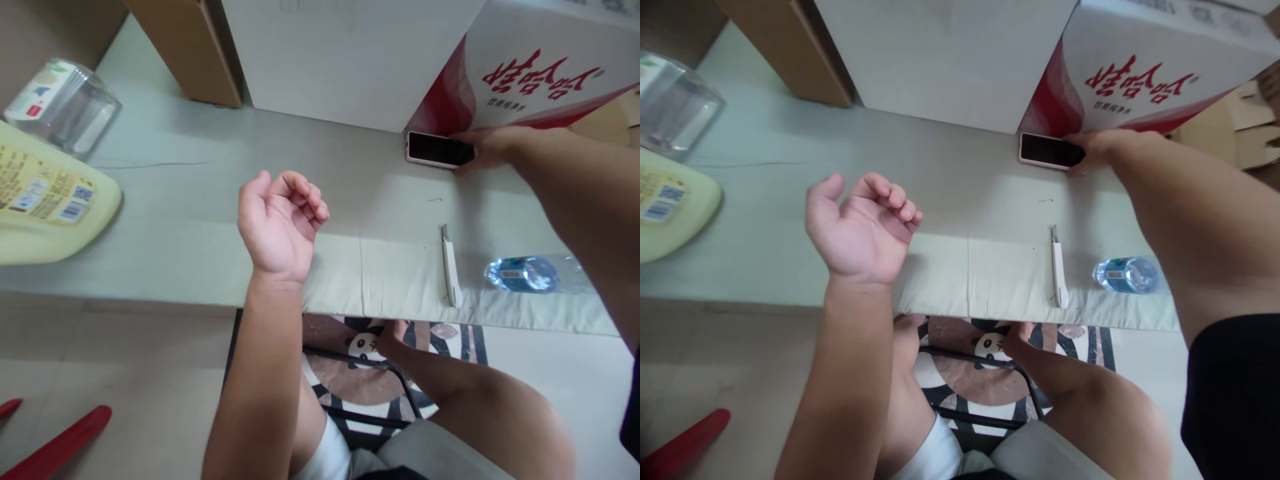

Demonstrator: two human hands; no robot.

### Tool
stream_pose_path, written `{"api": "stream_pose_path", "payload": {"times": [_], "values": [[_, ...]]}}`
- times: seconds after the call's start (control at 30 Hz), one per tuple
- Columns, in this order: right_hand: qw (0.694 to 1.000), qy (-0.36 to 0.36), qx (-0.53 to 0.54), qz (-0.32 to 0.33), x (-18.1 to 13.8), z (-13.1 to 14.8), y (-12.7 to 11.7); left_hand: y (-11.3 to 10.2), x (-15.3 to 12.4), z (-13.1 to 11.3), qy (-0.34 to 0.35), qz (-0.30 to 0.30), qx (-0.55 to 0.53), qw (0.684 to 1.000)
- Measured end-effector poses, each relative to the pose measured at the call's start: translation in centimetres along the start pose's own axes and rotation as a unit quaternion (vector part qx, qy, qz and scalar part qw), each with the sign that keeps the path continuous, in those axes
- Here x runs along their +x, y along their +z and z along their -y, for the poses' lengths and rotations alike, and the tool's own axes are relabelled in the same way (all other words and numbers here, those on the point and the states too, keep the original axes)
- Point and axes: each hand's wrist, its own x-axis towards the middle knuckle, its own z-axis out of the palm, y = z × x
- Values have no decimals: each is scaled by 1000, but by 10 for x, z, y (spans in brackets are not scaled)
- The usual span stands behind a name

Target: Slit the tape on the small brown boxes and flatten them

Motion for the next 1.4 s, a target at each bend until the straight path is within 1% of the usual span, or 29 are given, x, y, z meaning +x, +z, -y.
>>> {"api": "stream_pose_path", "payload": {"times": [0.07,0.17,0.23,0.33,0.4,0.47,0.53,0.63,0.67,0.7,0.73,0.8,0.83,0.9,1.0,1.07,1.17,1.23,1.33,1.4], "values": [[998,23,-49,44,-15,14,-10,1,-1,-1,1,1,-10,1000],[991,56,-112,49,-39,50,-33,1,-2,-5,0,-4,-30,1000],[990,35,-128,43,-51,83,-49,-1,-2,-8,2,-6,-47,999],[993,-47,-110,8,-58,145,-69,-6,-4,-12,7,0,-75,997],[992,-102,-67,-35,-54,191,-79,-11,-6,-17,10,3,-92,996],[983,-164,9,-87,-46,240,-89,-17,-9,-23,16,1,-110,994],[960,-229,87,-135,-36,288,-100,-23,-12,-32,21,-6,-124,992],[914,-309,165,-207,-20,352,-122,-32,-15,-45,27,-22,-141,989],[902,-318,183,-227,-14,369,-131,-35,-15,-49,28,-27,-147,988],[897,-312,199,-242,-7,384,-139,-37,-15,-53,29,-30,-152,987],[897,-294,215,-251,-1,396,-147,-39,-15,-56,30,-33,-158,986],[908,-239,243,-243,14,413,-160,-41,-16,-60,32,-40,-167,985],[914,-215,253,-231,20,419,-164,-41,-16,-61,35,-44,-172,984],[920,-195,263,-213,29,423,-168,-41,-16,-63,41,-55,-180,981],[918,-202,261,-217,24,422,-164,-41,-19,-64,57,-92,-189,976],[907,-228,262,-238,5,417,-157,-40,-23,-66,94,-147,-195,965],[877,-280,269,-283,-40,401,-143,-38,-30,-70,200,-241,-176,933],[869,-293,268,-295,-75,381,-130,-37,-36,-74,277,-278,-143,909],[858,-298,283,-309,-130,330,-101,-39,-40,-77,355,-293,-86,884],[827,-305,323,-345,-168,288,-75,-39,-40,-74,377,-288,-53,879]]}}
